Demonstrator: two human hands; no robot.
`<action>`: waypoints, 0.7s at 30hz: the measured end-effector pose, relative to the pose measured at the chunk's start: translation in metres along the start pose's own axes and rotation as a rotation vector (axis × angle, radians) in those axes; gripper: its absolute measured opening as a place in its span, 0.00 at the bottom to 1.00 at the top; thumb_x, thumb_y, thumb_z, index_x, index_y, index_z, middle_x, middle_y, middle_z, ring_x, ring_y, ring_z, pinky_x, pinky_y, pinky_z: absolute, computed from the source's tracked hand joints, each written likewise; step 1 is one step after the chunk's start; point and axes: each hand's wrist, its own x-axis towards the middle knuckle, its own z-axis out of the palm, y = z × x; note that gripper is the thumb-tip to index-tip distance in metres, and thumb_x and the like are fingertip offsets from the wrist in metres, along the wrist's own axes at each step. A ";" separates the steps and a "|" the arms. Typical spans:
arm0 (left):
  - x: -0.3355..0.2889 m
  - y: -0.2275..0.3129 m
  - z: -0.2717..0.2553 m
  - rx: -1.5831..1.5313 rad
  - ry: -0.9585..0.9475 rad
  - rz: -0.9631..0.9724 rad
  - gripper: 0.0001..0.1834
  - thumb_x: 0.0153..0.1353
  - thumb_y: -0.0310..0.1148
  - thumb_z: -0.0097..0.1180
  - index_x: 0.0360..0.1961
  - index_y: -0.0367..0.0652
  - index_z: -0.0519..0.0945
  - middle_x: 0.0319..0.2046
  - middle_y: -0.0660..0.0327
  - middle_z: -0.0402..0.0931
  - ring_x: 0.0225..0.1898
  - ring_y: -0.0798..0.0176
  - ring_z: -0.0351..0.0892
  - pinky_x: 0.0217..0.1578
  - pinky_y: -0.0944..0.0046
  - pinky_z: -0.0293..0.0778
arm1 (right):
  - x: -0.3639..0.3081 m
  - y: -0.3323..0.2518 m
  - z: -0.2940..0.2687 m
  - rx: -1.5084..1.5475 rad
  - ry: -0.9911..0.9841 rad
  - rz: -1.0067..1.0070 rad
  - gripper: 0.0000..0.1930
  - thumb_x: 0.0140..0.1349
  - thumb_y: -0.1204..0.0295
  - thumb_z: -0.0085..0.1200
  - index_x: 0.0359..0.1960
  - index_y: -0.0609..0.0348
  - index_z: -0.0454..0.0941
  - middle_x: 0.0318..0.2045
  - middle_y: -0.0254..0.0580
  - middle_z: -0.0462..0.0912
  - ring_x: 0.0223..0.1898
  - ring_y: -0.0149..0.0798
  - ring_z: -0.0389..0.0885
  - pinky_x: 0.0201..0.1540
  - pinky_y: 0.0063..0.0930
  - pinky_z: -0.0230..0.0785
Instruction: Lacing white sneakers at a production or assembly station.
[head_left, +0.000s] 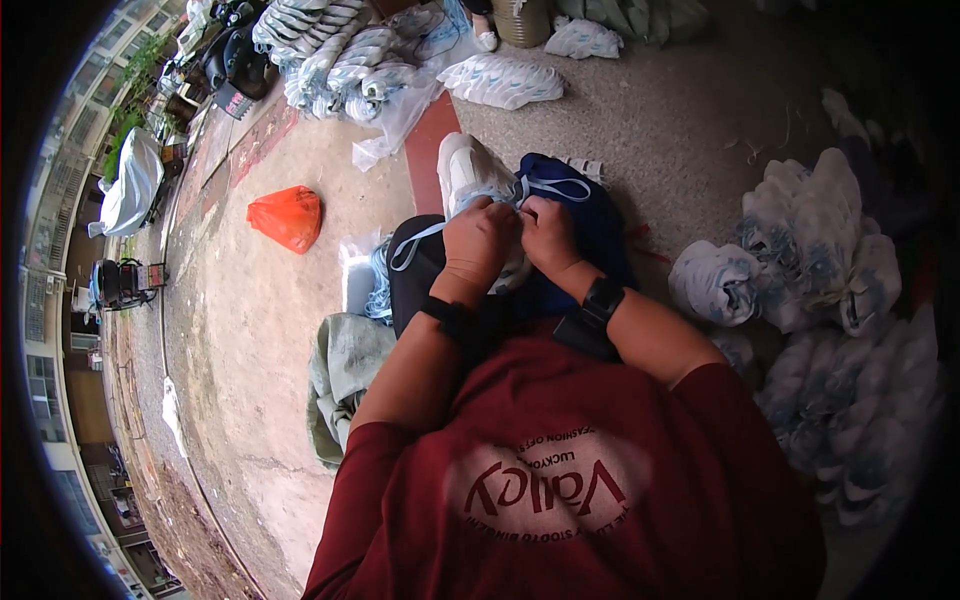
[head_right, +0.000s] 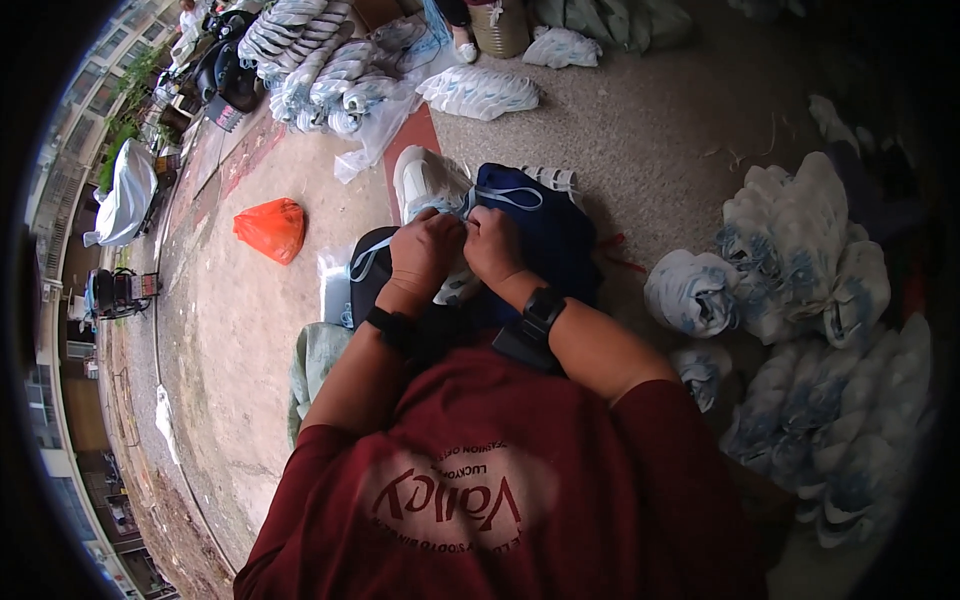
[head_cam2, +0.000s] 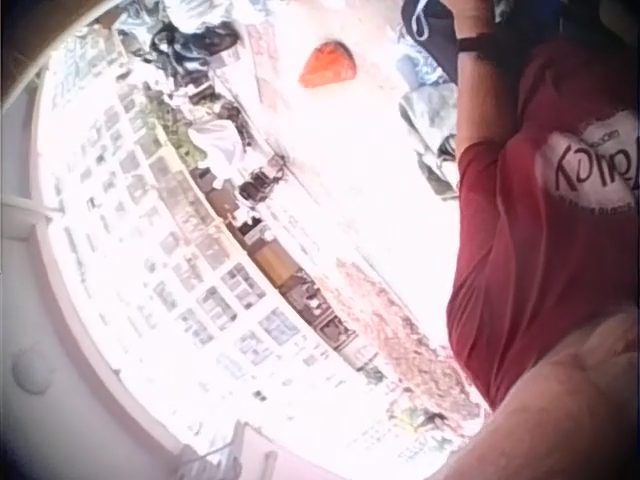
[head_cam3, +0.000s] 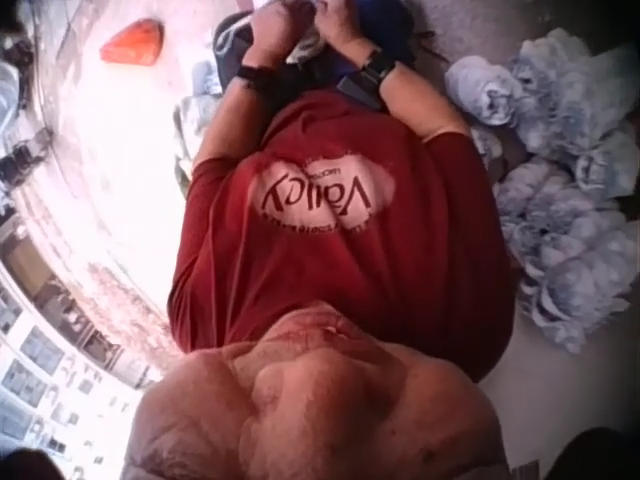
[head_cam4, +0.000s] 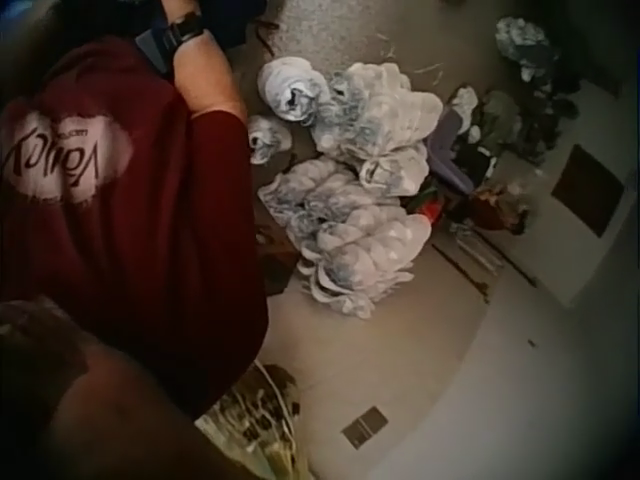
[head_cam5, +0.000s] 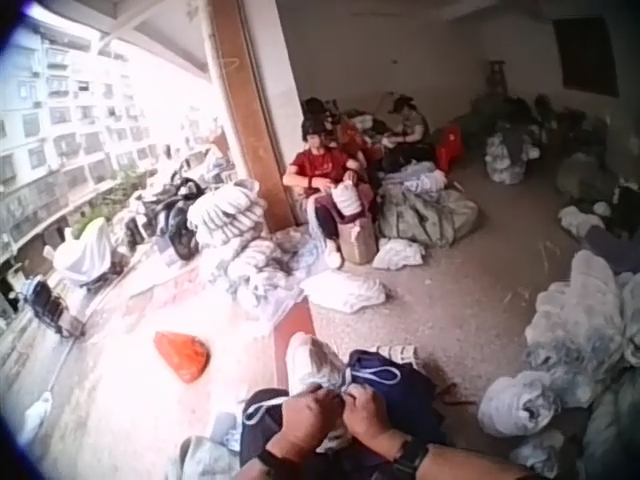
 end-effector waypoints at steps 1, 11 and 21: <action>0.001 -0.001 0.002 0.075 0.000 0.046 0.07 0.49 0.35 0.57 0.24 0.44 0.78 0.25 0.56 0.76 0.27 0.53 0.78 0.25 0.58 0.73 | 0.000 -0.001 0.000 -0.005 -0.012 -0.009 0.04 0.49 0.75 0.50 0.21 0.62 0.74 0.23 0.55 0.76 0.29 0.58 0.75 0.31 0.46 0.67; -0.048 -0.056 -0.077 -0.277 -0.203 -0.311 0.06 0.52 0.30 0.55 0.27 0.38 0.77 0.21 0.58 0.74 0.27 0.58 0.75 0.28 0.62 0.70 | 0.009 -0.033 -0.014 -0.175 -0.049 -0.328 0.03 0.46 0.77 0.52 0.25 0.59 0.75 0.27 0.49 0.76 0.33 0.52 0.74 0.36 0.39 0.67; -0.054 -0.077 -0.058 -1.327 -0.008 -0.700 0.06 0.58 0.31 0.55 0.30 0.39 0.77 0.21 0.67 0.74 0.22 0.76 0.71 0.24 0.78 0.66 | 0.014 -0.047 0.017 -0.194 -0.437 -0.557 0.02 0.48 0.76 0.53 0.25 0.58 0.77 0.23 0.44 0.74 0.29 0.47 0.73 0.37 0.40 0.65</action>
